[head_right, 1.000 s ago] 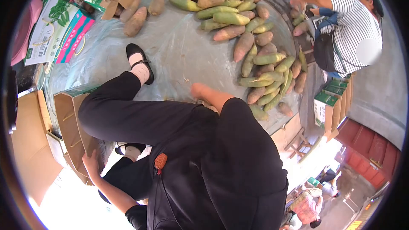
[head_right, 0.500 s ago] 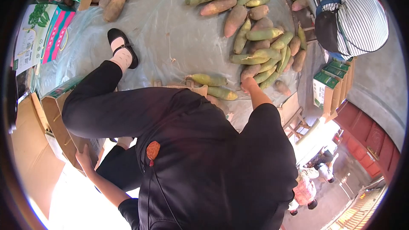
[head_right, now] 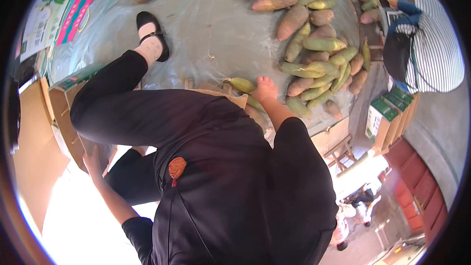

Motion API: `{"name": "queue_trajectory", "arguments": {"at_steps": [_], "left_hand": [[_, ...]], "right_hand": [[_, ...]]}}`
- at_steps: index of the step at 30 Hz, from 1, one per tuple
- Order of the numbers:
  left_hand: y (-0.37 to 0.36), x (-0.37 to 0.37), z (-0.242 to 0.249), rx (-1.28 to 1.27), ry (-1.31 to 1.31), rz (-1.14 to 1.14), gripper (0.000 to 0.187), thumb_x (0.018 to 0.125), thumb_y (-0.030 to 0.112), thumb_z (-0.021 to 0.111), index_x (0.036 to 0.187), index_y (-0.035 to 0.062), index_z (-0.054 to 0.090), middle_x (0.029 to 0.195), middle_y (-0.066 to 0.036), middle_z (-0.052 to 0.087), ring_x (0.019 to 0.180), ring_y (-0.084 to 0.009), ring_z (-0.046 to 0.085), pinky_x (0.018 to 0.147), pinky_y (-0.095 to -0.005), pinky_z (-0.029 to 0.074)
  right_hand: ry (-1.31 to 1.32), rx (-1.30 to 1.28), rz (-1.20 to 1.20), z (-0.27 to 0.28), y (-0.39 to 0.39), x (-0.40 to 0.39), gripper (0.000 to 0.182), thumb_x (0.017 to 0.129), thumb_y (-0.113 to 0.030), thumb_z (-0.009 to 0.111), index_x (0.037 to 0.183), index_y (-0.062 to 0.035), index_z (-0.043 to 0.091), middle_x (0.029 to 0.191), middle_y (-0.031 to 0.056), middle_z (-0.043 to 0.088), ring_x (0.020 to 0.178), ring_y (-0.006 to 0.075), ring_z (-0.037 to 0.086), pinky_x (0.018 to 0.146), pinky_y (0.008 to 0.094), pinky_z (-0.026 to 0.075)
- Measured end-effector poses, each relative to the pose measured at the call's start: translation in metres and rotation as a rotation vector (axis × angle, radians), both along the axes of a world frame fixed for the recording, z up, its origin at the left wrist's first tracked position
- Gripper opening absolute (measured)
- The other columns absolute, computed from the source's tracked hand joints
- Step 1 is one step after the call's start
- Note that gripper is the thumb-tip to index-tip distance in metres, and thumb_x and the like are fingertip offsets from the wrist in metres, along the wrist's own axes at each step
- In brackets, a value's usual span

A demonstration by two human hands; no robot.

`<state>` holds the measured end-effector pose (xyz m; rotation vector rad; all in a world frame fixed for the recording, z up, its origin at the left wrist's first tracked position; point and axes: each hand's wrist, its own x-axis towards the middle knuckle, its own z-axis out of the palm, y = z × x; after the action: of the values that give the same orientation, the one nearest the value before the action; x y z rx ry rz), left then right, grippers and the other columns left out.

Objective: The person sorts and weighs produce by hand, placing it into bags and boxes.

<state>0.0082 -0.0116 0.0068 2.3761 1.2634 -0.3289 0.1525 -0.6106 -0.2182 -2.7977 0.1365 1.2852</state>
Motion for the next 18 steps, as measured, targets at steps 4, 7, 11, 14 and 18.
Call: {"name": "queue_trajectory", "arguments": {"at_steps": [4,7,11,14,18], "left_hand": [[0.005,-0.005,-0.003,-0.011,-0.02,0.055,0.032,0.08,0.017,0.063,0.103,-0.0056,0.062,0.089,-0.014,0.067,0.081,-0.0217,0.063,0.077,-0.034,0.047],[0.009,-0.009,-0.006,-0.008,0.016,0.068,0.031,0.078,0.018,0.063,0.101,-0.0039,0.062,0.086,-0.017,0.067,0.077,-0.0254,0.063,0.074,-0.0353,0.048],[-0.014,0.012,0.009,0.016,0.05,0.139,0.026,0.077,0.016,0.062,0.098,-0.0005,0.062,0.078,-0.017,0.065,0.069,-0.0272,0.062,0.069,-0.0375,0.048],[-0.014,0.009,0.011,0.096,0.008,0.008,0.027,0.076,0.018,0.065,0.097,0.0011,0.063,0.082,-0.018,0.064,0.075,-0.0346,0.061,0.071,-0.0383,0.047],[-0.017,0.008,0.016,0.061,-0.038,0.053,0.026,0.074,0.017,0.067,0.095,0.0016,0.065,0.085,-0.019,0.064,0.08,-0.0342,0.061,0.073,-0.0386,0.047]], "right_hand": [[0.071,0.005,0.369,-0.044,0.016,0.012,0.059,0.064,-0.026,0.078,0.116,-0.0176,0.053,0.118,0.0047,0.053,0.117,0.0255,0.047,0.093,0.0469,0.042],[0.223,0.018,0.281,-0.045,0.034,0.021,0.061,0.062,-0.026,0.079,0.116,-0.0179,0.052,0.117,0.0053,0.055,0.116,0.0265,0.05,0.09,0.0485,0.043],[0.262,-0.013,0.287,-0.048,0.035,0.033,0.06,0.063,-0.029,0.077,0.114,-0.0142,0.05,0.115,0.0097,0.058,0.108,0.029,0.056,0.087,0.0446,0.046],[0.107,0.142,0.165,-0.047,0.036,0.052,0.057,0.064,-0.027,0.077,0.111,-0.0086,0.049,0.107,0.0141,0.061,0.102,0.0321,0.058,0.085,0.0421,0.047],[-0.036,0.654,-0.077,-0.041,0.068,0.117,0.054,0.065,-0.016,0.076,0.11,-0.0038,0.049,0.098,0.0138,0.063,0.096,0.0254,0.06,0.083,0.0365,0.046]]}}
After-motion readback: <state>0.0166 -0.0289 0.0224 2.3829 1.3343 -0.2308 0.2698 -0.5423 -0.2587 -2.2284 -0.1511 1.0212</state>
